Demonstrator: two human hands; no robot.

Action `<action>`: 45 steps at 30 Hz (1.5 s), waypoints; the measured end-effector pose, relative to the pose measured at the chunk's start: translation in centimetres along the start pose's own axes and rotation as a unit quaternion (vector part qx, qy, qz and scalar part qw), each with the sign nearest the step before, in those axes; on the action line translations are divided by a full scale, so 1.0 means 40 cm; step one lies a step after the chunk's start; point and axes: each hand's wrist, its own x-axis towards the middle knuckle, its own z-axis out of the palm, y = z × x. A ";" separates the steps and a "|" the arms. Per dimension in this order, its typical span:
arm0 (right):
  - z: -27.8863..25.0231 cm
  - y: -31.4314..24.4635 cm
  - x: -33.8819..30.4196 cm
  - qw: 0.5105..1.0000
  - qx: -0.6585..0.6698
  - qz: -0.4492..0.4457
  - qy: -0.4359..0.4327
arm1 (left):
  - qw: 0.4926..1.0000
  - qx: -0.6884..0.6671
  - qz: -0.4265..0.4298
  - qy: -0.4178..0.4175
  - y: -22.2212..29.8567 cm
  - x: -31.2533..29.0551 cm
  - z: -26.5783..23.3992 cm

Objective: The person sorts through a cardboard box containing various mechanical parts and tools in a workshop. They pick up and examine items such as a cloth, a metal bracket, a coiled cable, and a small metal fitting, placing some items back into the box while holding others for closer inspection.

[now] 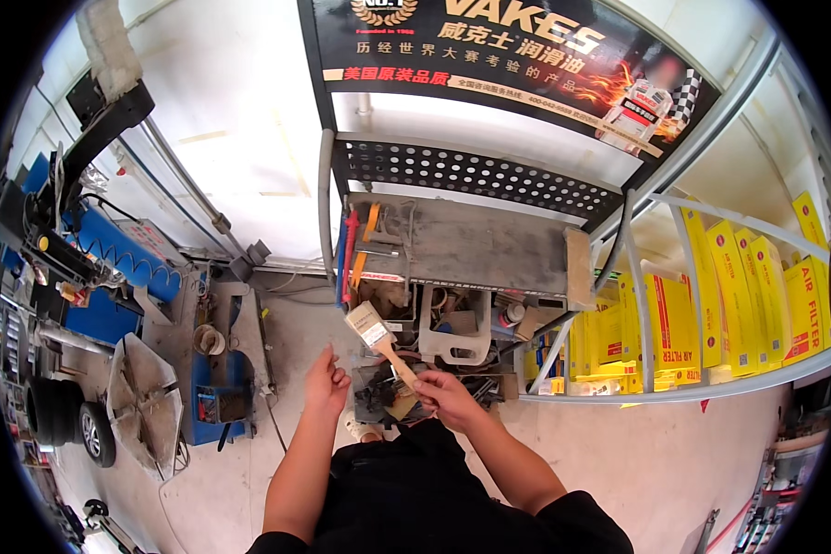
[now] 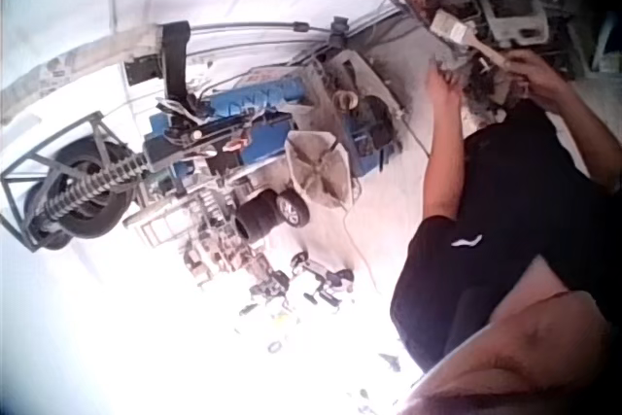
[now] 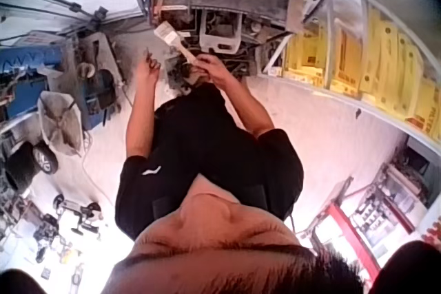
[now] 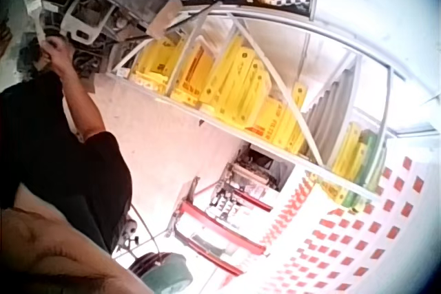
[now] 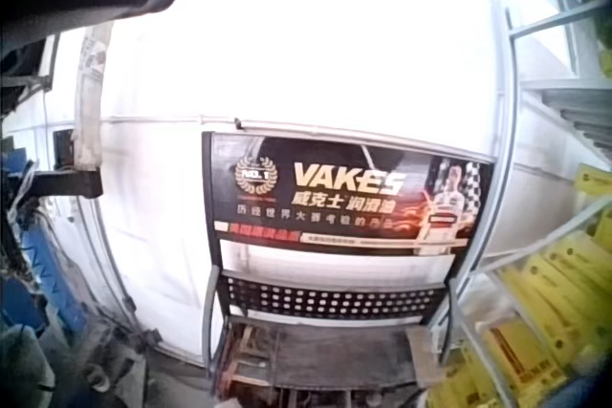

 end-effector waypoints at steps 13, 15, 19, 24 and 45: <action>-0.052 0.039 -0.019 0.998 0.068 -0.003 0.001 | 0.998 -0.030 -0.055 0.016 -0.048 0.004 -0.054; -0.028 0.004 -0.016 0.997 0.078 -0.021 0.006 | 0.997 -0.039 -0.060 0.012 -0.047 0.006 -0.057; 0.035 -0.113 0.081 0.994 0.063 -0.085 -0.022 | 0.996 -0.059 -0.070 -0.012 -0.034 -0.003 -0.081; 0.125 -0.276 0.302 0.987 0.035 -0.151 0.037 | 0.993 -0.095 -0.069 -0.002 -0.032 -0.033 -0.117; -0.105 0.053 0.375 0.945 -0.291 0.064 0.135 | 0.987 -0.143 -0.061 0.047 -0.021 -0.074 -0.234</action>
